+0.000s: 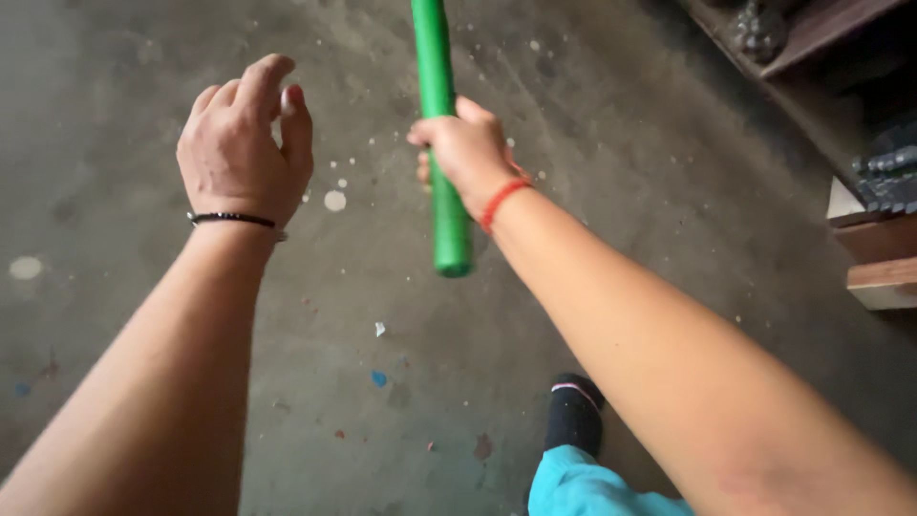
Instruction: The person sweeps the floor using a broom, moving dust and debris across the concrete surface.
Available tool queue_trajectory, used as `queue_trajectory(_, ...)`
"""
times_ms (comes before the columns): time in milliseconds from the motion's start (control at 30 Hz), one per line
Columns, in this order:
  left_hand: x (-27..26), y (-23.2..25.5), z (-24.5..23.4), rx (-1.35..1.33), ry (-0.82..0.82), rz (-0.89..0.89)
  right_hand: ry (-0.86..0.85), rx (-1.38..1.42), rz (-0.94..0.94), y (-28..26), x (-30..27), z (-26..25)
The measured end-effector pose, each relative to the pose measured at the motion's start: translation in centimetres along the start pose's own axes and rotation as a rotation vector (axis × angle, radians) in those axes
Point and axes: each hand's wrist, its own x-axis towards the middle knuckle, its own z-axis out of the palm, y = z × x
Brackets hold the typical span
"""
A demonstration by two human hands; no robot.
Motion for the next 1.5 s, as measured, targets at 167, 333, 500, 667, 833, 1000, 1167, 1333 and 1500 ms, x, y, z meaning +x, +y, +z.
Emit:
queue_trajectory(167, 1.8, 2.0, 1.7, -0.237, 0.127, -0.257, 0.132, 0.109, 0.109, 1.1, 0.7, -1.7)
queue_trajectory(333, 1.5, 2.1, 0.8, -0.22, -0.023, -0.34, 0.333, 0.456, 0.126, 1.0, 2.9, 0.7)
queue_trajectory(500, 0.7, 0.0, -2.0, 0.145, -0.732, -0.275, 0.291, 0.409, 0.081, 1.0, 8.2, -0.1)
queue_trajectory(667, 0.1, -2.1, -4.6, 0.329, -0.929, -0.495, 0.052, 0.251, 0.102, -1.2, 14.5, -7.7)
queue_trajectory(833, 1.3, -1.7, -2.8, 0.307, -0.872, -0.538, 0.298, 0.11, 0.108, -1.7, 16.5, -9.0)
queue_trajectory(1000, 1.6, 0.1, -0.6, 0.248, -0.8, -0.469, 0.407, 0.208, 0.041, 0.4, 16.8, -7.4)
queue_trajectory(1167, 2.3, -0.3, 0.1, 0.12, -0.612, -0.492, 0.423, 0.397, 0.064, 0.2, 18.4, -4.5)
queue_trajectory(1333, 2.8, -0.9, 2.3, 0.048, -0.441, -0.521, 0.405, 0.347, 0.148, -1.0, 22.1, -5.1)
queue_trajectory(1500, 3.7, -0.7, 7.7, -0.076, -0.348, -0.61, 0.346, 0.112, 0.106, -1.3, 29.6, -11.3)
